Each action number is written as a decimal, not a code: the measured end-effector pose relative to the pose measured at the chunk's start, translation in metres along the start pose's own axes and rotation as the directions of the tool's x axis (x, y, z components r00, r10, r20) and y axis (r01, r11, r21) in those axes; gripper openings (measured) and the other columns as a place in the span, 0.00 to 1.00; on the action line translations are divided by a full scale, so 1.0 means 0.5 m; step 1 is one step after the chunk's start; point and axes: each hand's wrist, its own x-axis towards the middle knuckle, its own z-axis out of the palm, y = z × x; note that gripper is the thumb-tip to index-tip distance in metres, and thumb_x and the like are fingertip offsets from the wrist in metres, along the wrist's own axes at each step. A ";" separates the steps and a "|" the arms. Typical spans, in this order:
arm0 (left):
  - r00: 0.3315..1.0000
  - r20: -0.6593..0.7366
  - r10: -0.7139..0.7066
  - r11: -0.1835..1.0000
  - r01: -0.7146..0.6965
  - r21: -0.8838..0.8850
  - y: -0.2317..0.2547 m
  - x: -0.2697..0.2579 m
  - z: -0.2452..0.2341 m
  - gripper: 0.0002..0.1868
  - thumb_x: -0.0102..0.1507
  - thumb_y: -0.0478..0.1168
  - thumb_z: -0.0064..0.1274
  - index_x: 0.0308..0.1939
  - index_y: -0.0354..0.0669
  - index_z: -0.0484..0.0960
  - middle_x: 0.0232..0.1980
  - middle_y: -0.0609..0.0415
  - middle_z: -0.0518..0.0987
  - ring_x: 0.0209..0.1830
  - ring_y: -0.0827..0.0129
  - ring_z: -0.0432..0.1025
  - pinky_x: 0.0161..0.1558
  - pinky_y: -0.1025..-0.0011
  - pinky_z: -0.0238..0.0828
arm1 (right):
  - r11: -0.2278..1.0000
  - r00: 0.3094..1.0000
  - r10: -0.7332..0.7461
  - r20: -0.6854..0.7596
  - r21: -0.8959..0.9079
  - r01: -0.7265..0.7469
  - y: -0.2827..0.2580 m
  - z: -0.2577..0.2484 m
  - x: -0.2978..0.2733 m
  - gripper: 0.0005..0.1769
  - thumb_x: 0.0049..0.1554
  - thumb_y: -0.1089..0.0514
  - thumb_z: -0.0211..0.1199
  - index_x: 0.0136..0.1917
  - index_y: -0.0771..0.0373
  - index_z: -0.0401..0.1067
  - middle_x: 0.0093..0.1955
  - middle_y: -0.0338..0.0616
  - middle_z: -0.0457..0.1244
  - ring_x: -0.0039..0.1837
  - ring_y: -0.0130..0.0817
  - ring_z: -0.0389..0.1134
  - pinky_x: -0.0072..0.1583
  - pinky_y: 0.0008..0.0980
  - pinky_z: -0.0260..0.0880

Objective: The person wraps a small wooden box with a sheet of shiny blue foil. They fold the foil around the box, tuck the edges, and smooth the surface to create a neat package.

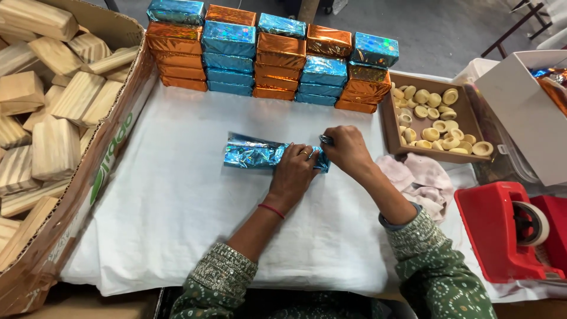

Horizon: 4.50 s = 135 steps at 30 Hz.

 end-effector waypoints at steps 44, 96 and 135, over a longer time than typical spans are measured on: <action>0.931 -0.048 -0.363 0.876 0.323 -0.357 0.005 0.029 -0.002 0.12 0.60 0.45 0.63 0.38 0.40 0.85 0.43 0.54 0.83 0.49 0.60 0.73 0.59 0.61 0.67 | 0.692 0.956 0.263 0.129 0.666 -0.280 0.163 0.133 -0.100 0.07 0.62 0.61 0.65 0.52 0.65 0.77 0.46 0.40 0.69 0.45 0.23 0.68 0.48 0.25 0.73; 0.941 0.054 -0.333 0.859 0.327 -0.395 -0.003 0.026 0.001 0.12 0.63 0.47 0.59 0.43 0.46 0.88 0.45 0.56 0.84 0.54 0.67 0.75 0.76 0.55 0.46 | 0.546 0.978 0.088 0.191 0.812 -0.207 0.175 0.147 -0.107 0.19 0.64 0.68 0.53 0.68 0.64 0.69 0.51 0.39 0.60 0.50 0.24 0.59 0.52 0.25 0.66; 0.929 -0.083 -0.360 0.882 0.310 -0.355 -0.012 0.018 0.043 0.12 0.64 0.42 0.53 0.40 0.34 0.82 0.54 0.46 0.80 0.57 0.58 0.73 0.76 0.53 0.46 | 0.812 0.992 0.118 -0.037 0.579 -0.075 0.129 0.096 -0.148 0.09 0.56 0.71 0.62 0.51 0.68 0.73 0.49 0.43 0.71 0.51 0.25 0.75 0.49 0.22 0.76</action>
